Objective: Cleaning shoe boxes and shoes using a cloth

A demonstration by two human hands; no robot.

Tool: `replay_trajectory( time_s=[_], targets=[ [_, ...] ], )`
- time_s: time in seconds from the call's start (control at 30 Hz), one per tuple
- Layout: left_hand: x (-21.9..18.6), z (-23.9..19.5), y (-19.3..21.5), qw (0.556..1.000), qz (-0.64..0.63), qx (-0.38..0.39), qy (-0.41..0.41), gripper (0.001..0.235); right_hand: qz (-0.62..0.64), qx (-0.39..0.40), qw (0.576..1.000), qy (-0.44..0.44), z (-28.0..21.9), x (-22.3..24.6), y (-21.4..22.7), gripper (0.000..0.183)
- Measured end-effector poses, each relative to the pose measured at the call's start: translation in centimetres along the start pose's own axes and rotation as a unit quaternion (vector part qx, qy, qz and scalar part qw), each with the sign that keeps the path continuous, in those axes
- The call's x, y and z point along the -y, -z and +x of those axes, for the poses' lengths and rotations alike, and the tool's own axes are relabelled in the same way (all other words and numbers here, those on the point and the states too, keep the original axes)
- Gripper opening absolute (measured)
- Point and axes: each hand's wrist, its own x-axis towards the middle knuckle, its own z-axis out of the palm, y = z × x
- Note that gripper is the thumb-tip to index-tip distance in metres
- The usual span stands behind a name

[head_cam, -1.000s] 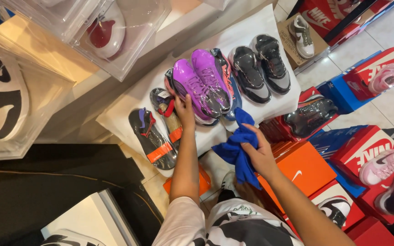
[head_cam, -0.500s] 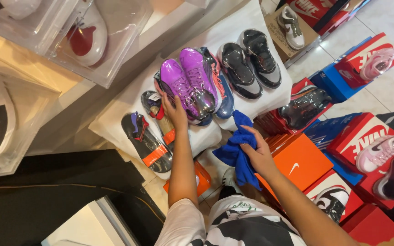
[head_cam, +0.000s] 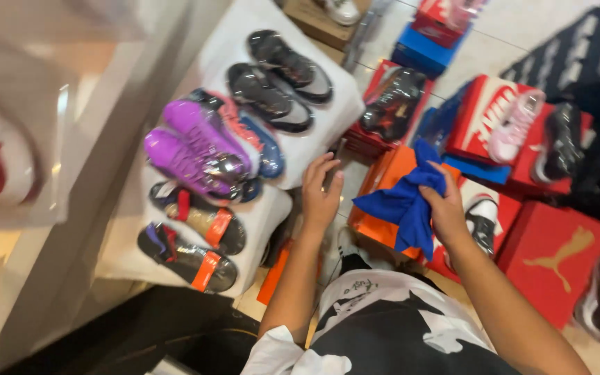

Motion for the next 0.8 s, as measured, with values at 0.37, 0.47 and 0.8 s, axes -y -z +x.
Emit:
replay_trajectory(
  time_s=[0.37,0.47,0.8],
  targets=[
    [7.4,-7.9,-15.7,0.938,-0.025,0.282,0.202,0.042,0.053,-0.257,0.965,-0.028,-7.0,-4.1,20.9,0.050],
    [15.5,-12.1,-17.7,0.911,0.154,0.292,0.247,0.066,0.064,-0.267,0.959,-0.074,-8.7,-6.5,23.4,0.052],
    [14.2,-17.5,-14.9,0.844,0.235,0.304,0.375,0.075,0.006,-0.150,0.978,-0.144,-6.7,-8.6,18.1,0.060]
  ],
)
